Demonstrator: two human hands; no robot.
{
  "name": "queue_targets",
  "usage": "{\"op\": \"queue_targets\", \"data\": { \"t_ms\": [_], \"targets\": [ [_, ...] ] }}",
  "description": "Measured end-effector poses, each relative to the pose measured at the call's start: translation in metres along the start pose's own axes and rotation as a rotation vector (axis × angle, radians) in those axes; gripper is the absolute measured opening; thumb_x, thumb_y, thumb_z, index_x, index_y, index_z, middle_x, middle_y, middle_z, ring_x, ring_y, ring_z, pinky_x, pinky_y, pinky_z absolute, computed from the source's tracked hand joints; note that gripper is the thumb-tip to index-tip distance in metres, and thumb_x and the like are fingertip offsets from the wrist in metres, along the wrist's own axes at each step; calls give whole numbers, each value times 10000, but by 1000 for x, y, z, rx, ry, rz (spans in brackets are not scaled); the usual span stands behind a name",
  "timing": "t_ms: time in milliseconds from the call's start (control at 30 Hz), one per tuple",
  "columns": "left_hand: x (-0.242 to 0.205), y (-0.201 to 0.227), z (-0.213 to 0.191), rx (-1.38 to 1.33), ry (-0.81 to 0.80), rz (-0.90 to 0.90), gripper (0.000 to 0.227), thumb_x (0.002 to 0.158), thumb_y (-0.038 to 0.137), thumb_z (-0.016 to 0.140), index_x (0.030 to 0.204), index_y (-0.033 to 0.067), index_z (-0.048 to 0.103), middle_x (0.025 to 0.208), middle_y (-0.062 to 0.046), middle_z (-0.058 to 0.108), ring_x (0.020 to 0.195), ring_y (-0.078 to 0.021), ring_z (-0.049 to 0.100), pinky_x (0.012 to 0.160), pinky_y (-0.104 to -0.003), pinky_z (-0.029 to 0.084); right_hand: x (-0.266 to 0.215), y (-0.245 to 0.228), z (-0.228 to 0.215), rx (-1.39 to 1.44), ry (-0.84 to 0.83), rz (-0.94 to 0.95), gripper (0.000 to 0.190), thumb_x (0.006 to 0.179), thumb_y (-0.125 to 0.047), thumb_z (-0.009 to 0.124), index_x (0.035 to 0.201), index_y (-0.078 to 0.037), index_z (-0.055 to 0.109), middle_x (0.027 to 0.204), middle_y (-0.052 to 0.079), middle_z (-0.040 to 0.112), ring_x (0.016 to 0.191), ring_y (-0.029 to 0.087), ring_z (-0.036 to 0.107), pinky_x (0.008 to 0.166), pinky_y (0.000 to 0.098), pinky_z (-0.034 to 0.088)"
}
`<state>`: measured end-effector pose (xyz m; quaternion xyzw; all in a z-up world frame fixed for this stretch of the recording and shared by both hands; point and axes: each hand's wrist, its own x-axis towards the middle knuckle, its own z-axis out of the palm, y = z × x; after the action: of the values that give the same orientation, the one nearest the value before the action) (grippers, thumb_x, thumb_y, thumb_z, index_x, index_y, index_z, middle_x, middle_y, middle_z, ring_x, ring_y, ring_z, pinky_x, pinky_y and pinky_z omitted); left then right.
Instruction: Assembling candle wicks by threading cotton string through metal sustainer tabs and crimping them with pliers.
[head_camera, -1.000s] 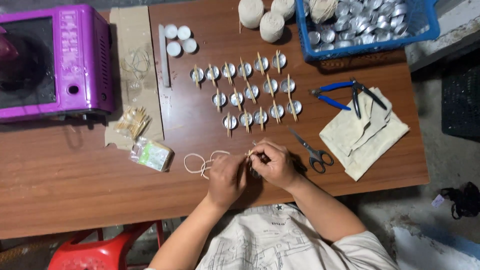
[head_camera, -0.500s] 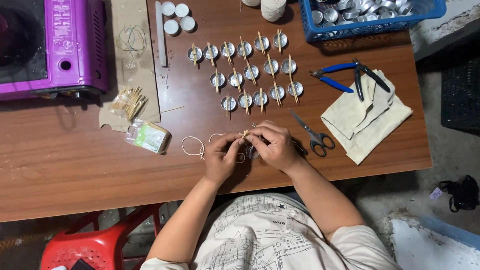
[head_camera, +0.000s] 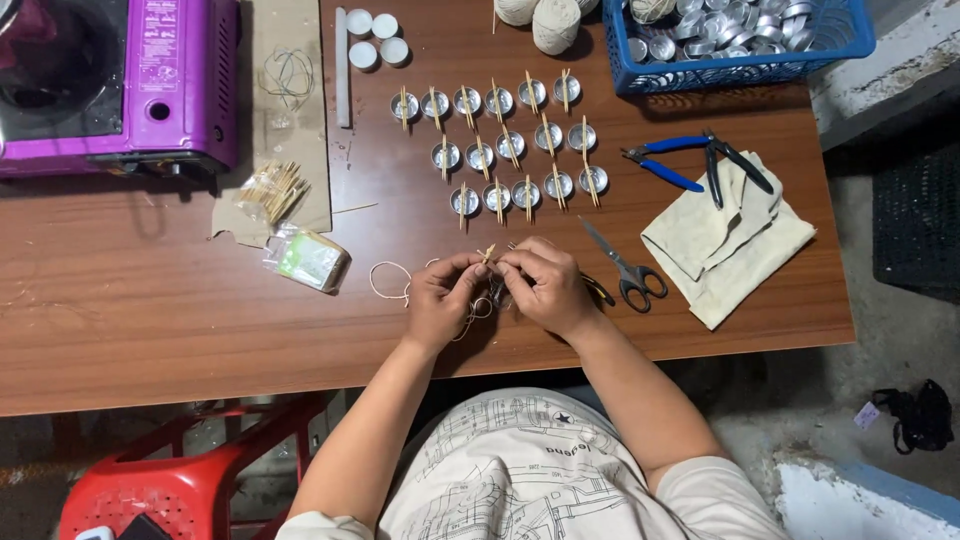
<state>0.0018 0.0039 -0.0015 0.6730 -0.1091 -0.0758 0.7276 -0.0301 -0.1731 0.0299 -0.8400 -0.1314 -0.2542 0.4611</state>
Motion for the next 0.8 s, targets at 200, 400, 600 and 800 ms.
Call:
{"op": "queue_targets", "data": {
  "t_ms": [200, 400, 600, 800],
  "targets": [
    [0, 1, 1, -2, 22, 2, 101, 948, 39, 746, 1029, -11, 778, 794, -109, 773, 806, -127, 692, 789, -327, 591, -2, 1, -4, -61, 27, -31, 81, 898, -36, 721, 862, -95, 764, 741, 68, 673, 643, 275, 660, 588, 348, 554],
    [-1, 1, 1, 78, -7, 15, 92, 941, 36, 752, 1022, 14, 789, 793, -122, 783, 794, -141, 710, 768, -343, 590, 2, -9, -13, -220, 31, -76, 45, 881, -105, 732, 919, -116, 755, 805, 61, 681, 740, 281, 665, 677, 386, 536],
    [-4, 4, 2, 92, 2, 22, 93, 927, 41, 766, 1013, 14, 789, 790, -135, 790, 799, -169, 743, 756, -354, 595, -13, 11, -41, -17, 120, 68, 232, 903, -76, 640, 1100, -66, 762, 924, 95, 716, 833, 312, 681, 747, 401, 556],
    [-4, -3, 0, 85, 13, -10, 95, 925, 45, 766, 1012, 18, 795, 802, -118, 795, 795, -139, 721, 771, -334, 590, -27, -37, -89, -525, -269, 234, 384, 851, -119, 761, 1231, -81, 725, 1030, 127, 688, 954, 340, 690, 757, 452, 603]
  ]
}}
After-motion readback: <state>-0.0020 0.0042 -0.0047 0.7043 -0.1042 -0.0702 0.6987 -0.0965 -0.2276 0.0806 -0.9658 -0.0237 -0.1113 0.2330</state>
